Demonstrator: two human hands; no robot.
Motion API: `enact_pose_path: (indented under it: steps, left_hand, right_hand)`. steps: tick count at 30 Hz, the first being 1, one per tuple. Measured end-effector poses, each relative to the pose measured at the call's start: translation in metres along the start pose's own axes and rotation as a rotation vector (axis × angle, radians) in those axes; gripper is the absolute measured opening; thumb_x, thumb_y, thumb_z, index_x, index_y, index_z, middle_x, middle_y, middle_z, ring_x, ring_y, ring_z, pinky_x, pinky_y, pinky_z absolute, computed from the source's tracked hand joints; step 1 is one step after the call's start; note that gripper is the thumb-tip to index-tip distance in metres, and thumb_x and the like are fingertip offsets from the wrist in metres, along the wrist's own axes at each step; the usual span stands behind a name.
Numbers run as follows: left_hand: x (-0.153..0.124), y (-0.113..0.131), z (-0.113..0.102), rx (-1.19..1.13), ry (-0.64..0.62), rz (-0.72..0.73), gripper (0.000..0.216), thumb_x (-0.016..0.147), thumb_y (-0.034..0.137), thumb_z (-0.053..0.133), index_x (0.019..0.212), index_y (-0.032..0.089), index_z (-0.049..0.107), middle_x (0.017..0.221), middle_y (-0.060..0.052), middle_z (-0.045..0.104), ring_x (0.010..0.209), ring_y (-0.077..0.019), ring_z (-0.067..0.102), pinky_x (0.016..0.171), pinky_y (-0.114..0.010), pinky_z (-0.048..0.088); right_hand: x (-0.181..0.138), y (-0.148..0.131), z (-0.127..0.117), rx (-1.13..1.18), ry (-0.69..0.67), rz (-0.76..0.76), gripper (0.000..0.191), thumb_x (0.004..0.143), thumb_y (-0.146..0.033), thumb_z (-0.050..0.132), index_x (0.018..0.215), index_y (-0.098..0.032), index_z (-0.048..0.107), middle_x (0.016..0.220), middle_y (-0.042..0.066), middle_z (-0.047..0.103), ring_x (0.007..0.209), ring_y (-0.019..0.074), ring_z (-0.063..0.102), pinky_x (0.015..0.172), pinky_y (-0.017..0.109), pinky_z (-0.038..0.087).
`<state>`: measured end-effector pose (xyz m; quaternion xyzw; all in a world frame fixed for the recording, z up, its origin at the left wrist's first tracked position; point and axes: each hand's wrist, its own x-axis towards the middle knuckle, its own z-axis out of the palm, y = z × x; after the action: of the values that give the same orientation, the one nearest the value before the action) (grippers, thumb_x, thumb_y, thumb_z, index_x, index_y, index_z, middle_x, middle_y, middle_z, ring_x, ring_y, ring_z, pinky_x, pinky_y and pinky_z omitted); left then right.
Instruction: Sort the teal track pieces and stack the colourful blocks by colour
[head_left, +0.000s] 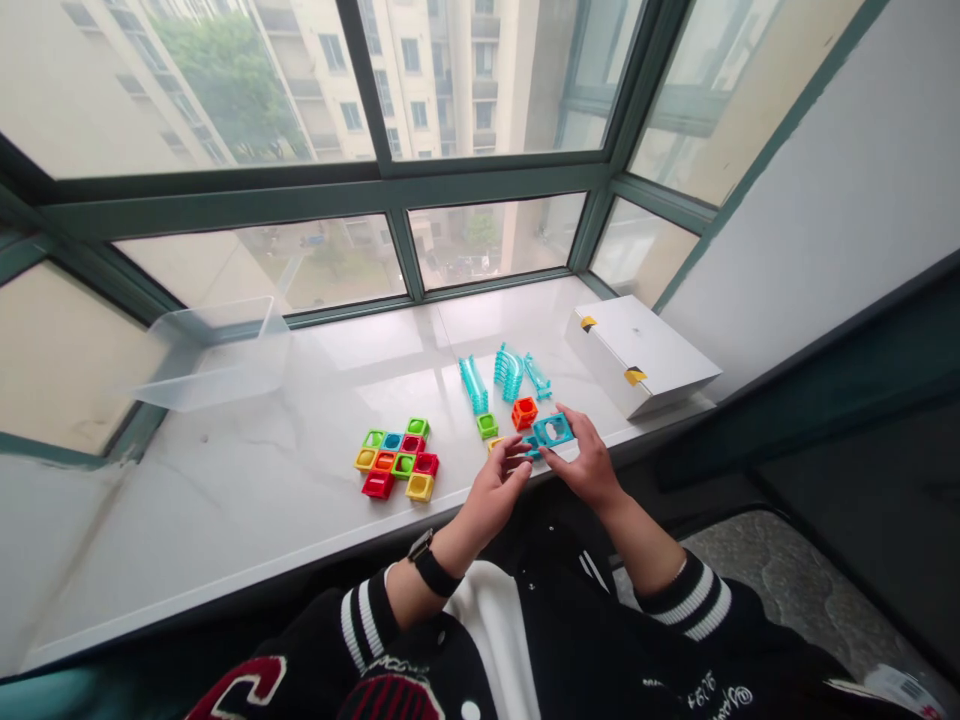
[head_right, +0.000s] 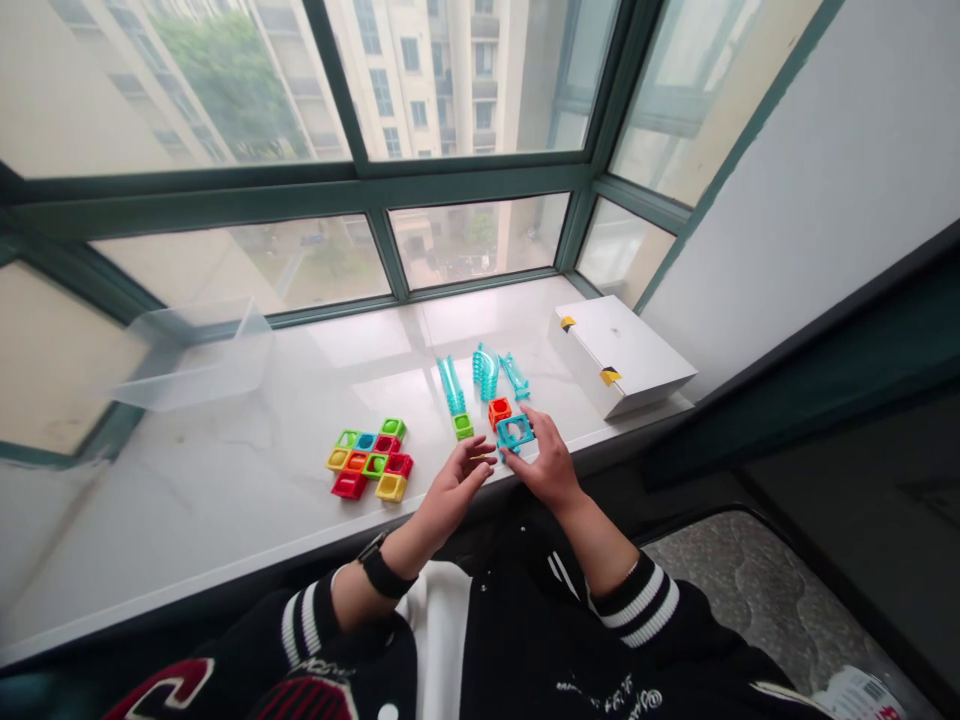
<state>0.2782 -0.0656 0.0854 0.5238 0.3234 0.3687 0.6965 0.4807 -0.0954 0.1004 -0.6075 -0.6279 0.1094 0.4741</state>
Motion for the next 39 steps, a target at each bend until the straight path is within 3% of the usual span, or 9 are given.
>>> enact_pose_path:
  steps: [6, 10, 14, 21, 27, 33, 39]
  left_hand:
    - [0.001, -0.031, 0.008, 0.043, -0.052, -0.235, 0.057, 0.094, 0.052, 0.07, 0.143, 0.023, 0.059, 0.156, -0.014, 0.056, 0.145, -0.0321, 0.051, 0.127, -0.052, 0.035]
    - [0.006, -0.049, 0.009, 0.011, -0.052, -0.358, 0.068, 0.091, 0.047, 0.074, 0.151, 0.025, 0.051, 0.158, -0.013, 0.054, 0.148, -0.0329, 0.048, 0.126, -0.052, 0.035]
    - [0.012, -0.067, 0.015, -0.008, -0.046, -0.37, 0.086, 0.083, 0.036, 0.082, 0.158, 0.024, 0.042, 0.16, -0.016, 0.052, 0.152, -0.0344, 0.045, 0.126, -0.052, 0.035]
    - [0.022, -0.079, 0.023, -0.007, 0.047, -0.356, 0.103, 0.077, 0.034, 0.086, 0.165, 0.029, 0.032, 0.174, -0.015, 0.029, 0.151, -0.0377, 0.047, 0.128, -0.055, 0.033]
    - [0.026, -0.076, 0.025, -0.022, 0.026, -0.33, 0.097, 0.083, 0.03, 0.078, 0.167, 0.028, 0.031, 0.174, -0.013, 0.032, 0.152, -0.0345, 0.046, 0.131, -0.052, 0.027]
    - [0.028, -0.075, 0.023, -0.019, 0.017, -0.291, 0.093, 0.084, 0.032, 0.076, 0.167, 0.028, 0.033, 0.167, -0.011, 0.045, 0.15, -0.0354, 0.049, 0.131, -0.054, 0.028]
    - [0.028, -0.076, 0.023, 0.004, 0.053, -0.274, 0.095, 0.084, 0.033, 0.078, 0.167, 0.027, 0.032, 0.167, -0.01, 0.045, 0.158, -0.0335, 0.037, 0.135, -0.052, 0.015]
  right_hand:
    - [-0.017, 0.056, -0.002, 0.047, 0.037, 0.245, 0.064, 0.086, -0.051, 0.078, 0.141, -0.022, 0.061, 0.137, 0.015, 0.067, 0.115, 0.0312, 0.069, 0.098, 0.048, 0.061]
    - [-0.023, 0.081, 0.017, 0.081, -0.066, 0.275, 0.064, 0.086, -0.046, 0.078, 0.143, -0.022, 0.061, 0.138, 0.014, 0.067, 0.12, 0.0305, 0.068, 0.1, 0.049, 0.061]
    - [-0.024, 0.096, 0.036, 0.086, -0.128, 0.271, 0.066, 0.086, -0.042, 0.077, 0.147, -0.024, 0.058, 0.139, 0.013, 0.066, 0.125, 0.0296, 0.066, 0.102, 0.047, 0.06]
    - [-0.022, 0.099, 0.047, -0.006, -0.177, 0.247, 0.067, 0.084, -0.036, 0.077, 0.147, -0.024, 0.059, 0.137, 0.013, 0.067, 0.126, 0.0302, 0.066, 0.11, 0.051, 0.055]
    - [-0.021, 0.098, 0.057, -0.026, -0.207, 0.25, 0.064, 0.086, -0.035, 0.076, 0.146, -0.024, 0.059, 0.137, 0.013, 0.067, 0.126, 0.0305, 0.065, 0.11, 0.051, 0.055]
    - [-0.025, 0.104, 0.064, 0.029, -0.201, 0.299, 0.064, 0.086, -0.038, 0.074, 0.147, -0.024, 0.057, 0.136, 0.012, 0.065, 0.119, 0.028, 0.068, 0.098, 0.045, 0.062]
    - [-0.028, 0.101, 0.066, 0.021, -0.176, 0.317, 0.064, 0.087, -0.04, 0.074, 0.147, -0.024, 0.058, 0.135, 0.013, 0.066, 0.115, 0.028, 0.07, 0.092, 0.044, 0.064]
